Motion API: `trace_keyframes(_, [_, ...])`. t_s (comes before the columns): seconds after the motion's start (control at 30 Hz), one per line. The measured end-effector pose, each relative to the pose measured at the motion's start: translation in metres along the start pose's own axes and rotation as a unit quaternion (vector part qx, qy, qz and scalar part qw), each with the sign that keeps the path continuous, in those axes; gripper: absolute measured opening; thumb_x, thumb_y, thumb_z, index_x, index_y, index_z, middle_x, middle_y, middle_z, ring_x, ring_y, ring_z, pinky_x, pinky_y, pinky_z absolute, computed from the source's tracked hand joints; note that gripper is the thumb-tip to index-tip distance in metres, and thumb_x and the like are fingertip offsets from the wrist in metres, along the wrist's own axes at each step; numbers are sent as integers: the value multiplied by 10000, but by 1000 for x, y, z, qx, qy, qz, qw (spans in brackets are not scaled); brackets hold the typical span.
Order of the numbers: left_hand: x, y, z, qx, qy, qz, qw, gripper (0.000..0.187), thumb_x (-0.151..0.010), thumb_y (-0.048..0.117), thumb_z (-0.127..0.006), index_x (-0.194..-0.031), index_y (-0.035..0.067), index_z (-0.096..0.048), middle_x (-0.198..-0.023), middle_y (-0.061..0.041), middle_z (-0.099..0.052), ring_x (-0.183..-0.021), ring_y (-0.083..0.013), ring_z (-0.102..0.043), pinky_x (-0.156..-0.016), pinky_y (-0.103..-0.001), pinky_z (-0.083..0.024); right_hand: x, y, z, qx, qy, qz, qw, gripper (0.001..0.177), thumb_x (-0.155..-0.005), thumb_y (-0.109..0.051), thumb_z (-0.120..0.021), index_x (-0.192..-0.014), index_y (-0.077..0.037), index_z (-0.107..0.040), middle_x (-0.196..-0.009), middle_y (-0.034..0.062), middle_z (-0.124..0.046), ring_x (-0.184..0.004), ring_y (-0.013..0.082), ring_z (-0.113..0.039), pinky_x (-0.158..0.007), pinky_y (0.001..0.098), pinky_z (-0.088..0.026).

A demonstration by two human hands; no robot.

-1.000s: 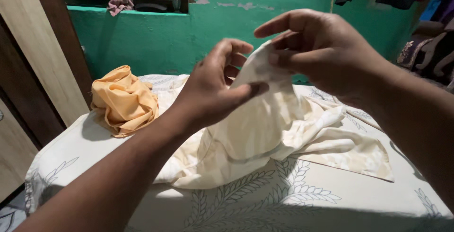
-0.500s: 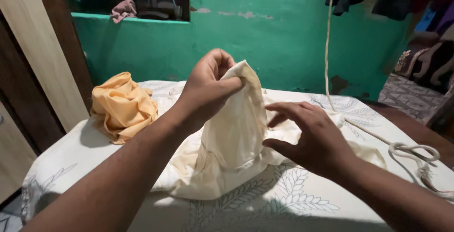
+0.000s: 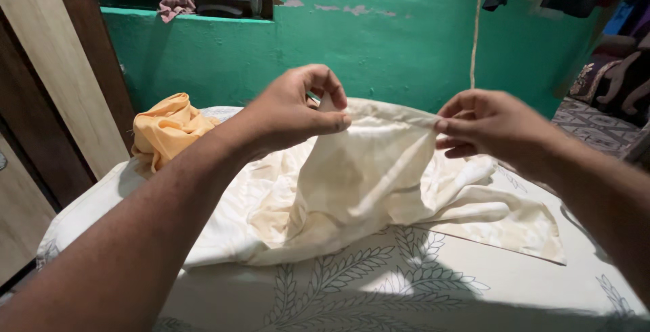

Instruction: The person irons a white patterned shirt on a table. They smooth the fabric with their hands, use a purple and white iron to press the shirt, and reposition the garment to iron different sections.

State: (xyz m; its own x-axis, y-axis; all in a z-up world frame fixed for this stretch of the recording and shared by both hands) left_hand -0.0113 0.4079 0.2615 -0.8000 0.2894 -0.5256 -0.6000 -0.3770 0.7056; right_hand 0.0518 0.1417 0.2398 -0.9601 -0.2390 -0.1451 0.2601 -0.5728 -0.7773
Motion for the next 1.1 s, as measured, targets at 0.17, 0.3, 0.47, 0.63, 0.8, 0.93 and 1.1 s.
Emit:
trace_keyframes(0.17, [3, 11, 17, 20, 51, 10, 998, 514, -798, 140, -828, -1230, 116, -551, -921, -34, -618, -835, -119, -602, -690, -252, -539, 13, -24, 10, -55, 20, 15, 998, 220, -865, -91, -721, -1032, 49, -690, -975, 188, -749, -931, 271, -751, -893, 373, -626])
trace_keyframes(0.3, [6, 29, 29, 34, 79, -20, 996, 572, -771, -11, -750, -1288, 106, -536, -1039, 11, -572, -857, -118, -625, -686, -269, -568, 29, -45, 11, -31, 37, 58, 997, 276, -824, -73, -753, -1079, 14, -689, -954, 151, -746, -895, 236, -729, -844, 363, -611])
trace_keyframes(0.47, [5, 14, 37, 54, 25, 101, 993, 541, -722, -63, -767, -1230, 52, -623, -888, -57, -652, -802, -151, -685, -684, -288, -554, 41, -54, -4, 47, -16, -20, 999, 326, -828, -181, -777, -1095, -7, -711, -929, 138, -788, -855, 231, -744, -814, 357, -620])
trace_keyframes(0.63, [17, 41, 36, 189, 5, -37, 981, 518, -793, -14, -771, -1257, -37, -543, -1023, -109, -702, -950, -179, -704, -840, -301, -608, 55, -48, -15, 183, -41, -45, 981, 312, -922, -209, -759, -1152, 1, -784, -1011, 167, -780, -933, 278, -764, -852, 409, -592])
trace_keyframes(0.8, [29, 49, 30, 149, 67, 24, 986, 702, -826, 139, -858, -1381, 72, -433, -1247, -170, -613, -1064, -215, -710, -823, -361, -632, 51, -45, -6, 143, 7, -2, 990, 302, -928, -258, -708, -1101, -14, -753, -1005, 142, -777, -929, 224, -732, -851, 387, -599])
trace_keyframes(0.93, [34, 26, -4, -93, 4, 125, 988, 781, -786, 290, -937, -1370, 62, -472, -1277, -197, -625, -1106, -212, -646, -880, -287, -542, 53, -46, 4, 24, 65, 59, 996, 323, -894, -215, -701, -1126, 9, -724, -976, 134, -776, -859, 204, -748, -799, 353, -588])
trace_keyframes(1.1, [23, 20, -12, 152, 36, 13, 988, 364, -784, 44, -794, -1116, -7, -655, -1034, -145, -749, -893, -186, -728, -790, -328, -623, 58, -43, 4, 75, 75, 23, 994, 366, -929, -127, -757, -1249, 16, -654, -976, 185, -776, -853, 248, -738, -770, 359, -617])
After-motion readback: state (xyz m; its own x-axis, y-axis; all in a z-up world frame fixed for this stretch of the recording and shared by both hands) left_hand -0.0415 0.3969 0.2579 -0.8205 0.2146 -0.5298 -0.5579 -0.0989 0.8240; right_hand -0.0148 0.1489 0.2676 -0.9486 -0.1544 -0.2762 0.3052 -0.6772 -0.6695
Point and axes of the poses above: each hand's wrist, its own x-axis away from the middle knuckle, its own z-axis out of the back of the hand, y = z × x, the point moved 9 cm from there along -x, towards the middle knuckle
